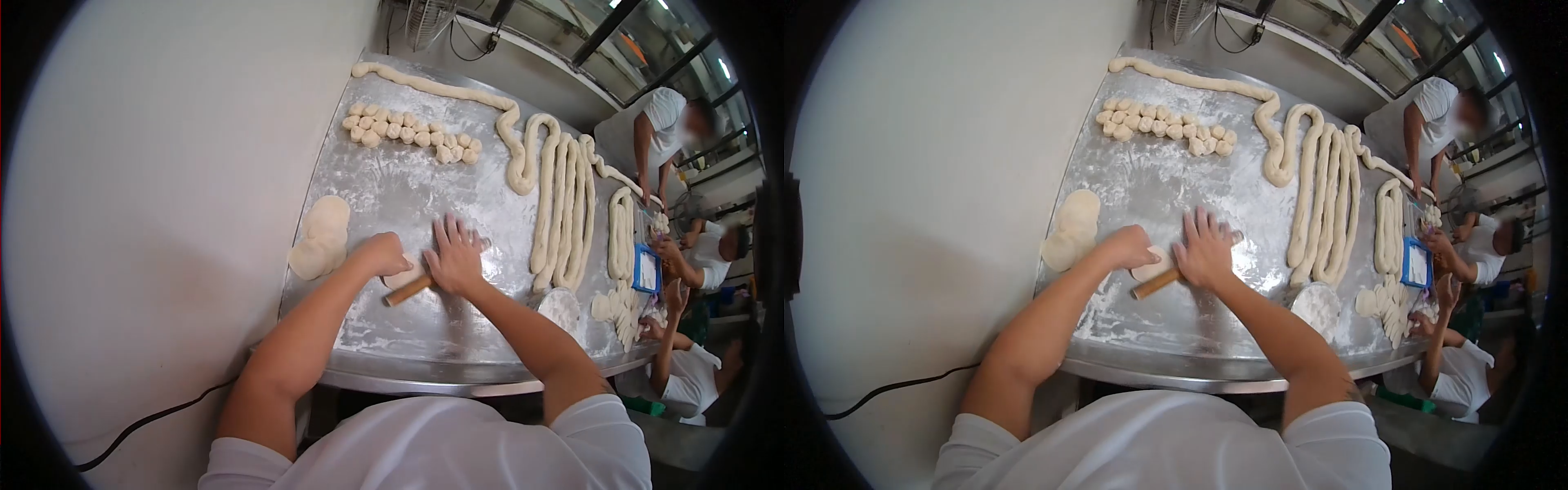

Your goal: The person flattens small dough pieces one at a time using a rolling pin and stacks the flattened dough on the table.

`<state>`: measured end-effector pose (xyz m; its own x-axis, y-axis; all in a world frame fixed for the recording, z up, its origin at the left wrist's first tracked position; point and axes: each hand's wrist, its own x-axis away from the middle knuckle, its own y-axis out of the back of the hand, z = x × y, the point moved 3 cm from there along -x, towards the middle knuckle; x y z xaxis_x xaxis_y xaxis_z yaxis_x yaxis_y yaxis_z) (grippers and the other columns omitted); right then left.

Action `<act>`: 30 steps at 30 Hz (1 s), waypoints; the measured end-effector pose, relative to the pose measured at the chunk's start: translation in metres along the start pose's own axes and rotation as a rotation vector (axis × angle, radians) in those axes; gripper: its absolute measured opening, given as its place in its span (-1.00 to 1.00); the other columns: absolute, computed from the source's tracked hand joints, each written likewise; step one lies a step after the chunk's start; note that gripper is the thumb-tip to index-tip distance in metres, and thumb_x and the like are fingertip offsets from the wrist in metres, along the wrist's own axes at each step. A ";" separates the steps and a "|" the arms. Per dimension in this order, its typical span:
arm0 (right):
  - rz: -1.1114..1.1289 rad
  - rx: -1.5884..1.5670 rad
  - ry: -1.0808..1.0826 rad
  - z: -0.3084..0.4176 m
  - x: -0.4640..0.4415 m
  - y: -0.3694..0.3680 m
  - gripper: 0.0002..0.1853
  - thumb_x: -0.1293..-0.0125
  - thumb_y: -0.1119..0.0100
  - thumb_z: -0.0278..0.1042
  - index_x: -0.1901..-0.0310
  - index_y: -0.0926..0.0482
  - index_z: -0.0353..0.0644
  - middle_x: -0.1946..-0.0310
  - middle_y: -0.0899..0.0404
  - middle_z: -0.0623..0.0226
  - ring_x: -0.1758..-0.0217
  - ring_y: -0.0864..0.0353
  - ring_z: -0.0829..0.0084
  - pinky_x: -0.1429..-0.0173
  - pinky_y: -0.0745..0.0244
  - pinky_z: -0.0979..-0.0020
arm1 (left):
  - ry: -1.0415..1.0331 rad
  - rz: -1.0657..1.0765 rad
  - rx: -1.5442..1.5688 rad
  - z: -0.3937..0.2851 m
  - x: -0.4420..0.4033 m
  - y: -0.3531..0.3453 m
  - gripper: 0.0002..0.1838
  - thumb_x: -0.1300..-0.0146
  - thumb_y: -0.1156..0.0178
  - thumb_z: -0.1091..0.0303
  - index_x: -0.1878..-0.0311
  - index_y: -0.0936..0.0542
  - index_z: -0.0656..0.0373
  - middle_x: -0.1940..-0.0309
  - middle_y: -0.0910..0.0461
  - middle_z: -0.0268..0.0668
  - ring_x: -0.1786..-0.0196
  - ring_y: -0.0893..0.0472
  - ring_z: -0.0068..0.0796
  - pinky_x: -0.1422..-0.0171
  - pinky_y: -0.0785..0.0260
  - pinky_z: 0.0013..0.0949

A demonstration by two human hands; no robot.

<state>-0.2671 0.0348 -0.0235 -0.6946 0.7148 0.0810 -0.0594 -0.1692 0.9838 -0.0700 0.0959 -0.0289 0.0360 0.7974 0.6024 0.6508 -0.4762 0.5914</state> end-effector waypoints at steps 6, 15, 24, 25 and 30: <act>-0.147 -0.195 -0.017 0.009 -0.048 -0.006 -0.17 -0.58 -0.13 0.06 -0.70 -0.21 -0.26 -0.74 -0.17 -0.14 -0.79 -0.13 -0.17 -0.79 0.05 -0.32 | -0.045 -0.196 0.046 -0.006 0.009 0.009 -0.58 -0.34 -0.47 0.04 0.03 -0.85 0.26 0.10 -0.83 0.15 0.03 -0.83 0.07 -0.12 -0.64 0.00; -0.016 0.002 -0.041 -0.005 0.022 -0.017 -0.28 -0.67 -0.03 0.12 -0.67 -0.35 -0.16 -0.73 -0.18 -0.16 -0.75 -0.13 -0.35 -0.76 0.10 -0.42 | -0.023 0.123 0.275 0.031 -0.016 -0.005 -0.64 -0.26 -0.55 0.24 0.00 -0.85 0.33 0.16 -0.83 0.11 0.23 -0.85 0.01 0.07 -0.68 -0.04; -0.132 -0.231 -0.125 0.011 -0.003 -0.017 -0.28 -0.63 -0.11 0.09 -0.63 -0.38 -0.21 -0.68 -0.30 -0.11 -0.73 -0.20 -0.30 -0.78 0.05 -0.32 | -0.142 -0.134 -0.120 0.021 -0.007 0.012 -0.54 -0.23 -0.58 0.09 -0.03 -0.84 0.27 0.05 -0.81 0.18 -0.09 -0.80 0.17 -0.20 -0.62 0.02; -0.122 -0.128 -0.078 0.003 0.031 -0.018 -0.30 -0.63 -0.13 0.08 -0.61 -0.40 -0.20 -0.68 -0.30 -0.09 -0.72 -0.22 -0.30 -0.78 0.07 -0.34 | -0.162 -0.123 -0.124 0.026 -0.012 0.007 -0.52 -0.25 -0.57 0.05 -0.01 -0.84 0.29 0.06 -0.81 0.16 -0.07 -0.80 0.17 -0.18 -0.62 0.03; -0.108 -0.152 0.075 -0.036 0.089 -0.003 -0.39 -0.62 -0.12 0.07 -0.51 -0.55 -0.13 -0.66 -0.33 -0.03 -0.75 -0.13 -0.29 -0.81 0.22 -0.37 | 0.003 -0.051 -0.224 0.029 0.028 0.039 -0.55 -0.26 -0.51 0.08 -0.02 -0.84 0.28 0.04 -0.82 0.11 -0.02 -0.81 0.14 -0.15 -0.64 0.03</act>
<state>-0.3539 0.0745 -0.0249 -0.7293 0.6829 -0.0410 -0.2398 -0.1990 0.9502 -0.0220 0.1103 -0.0044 0.0047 0.8216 0.5700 0.4670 -0.5059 0.7253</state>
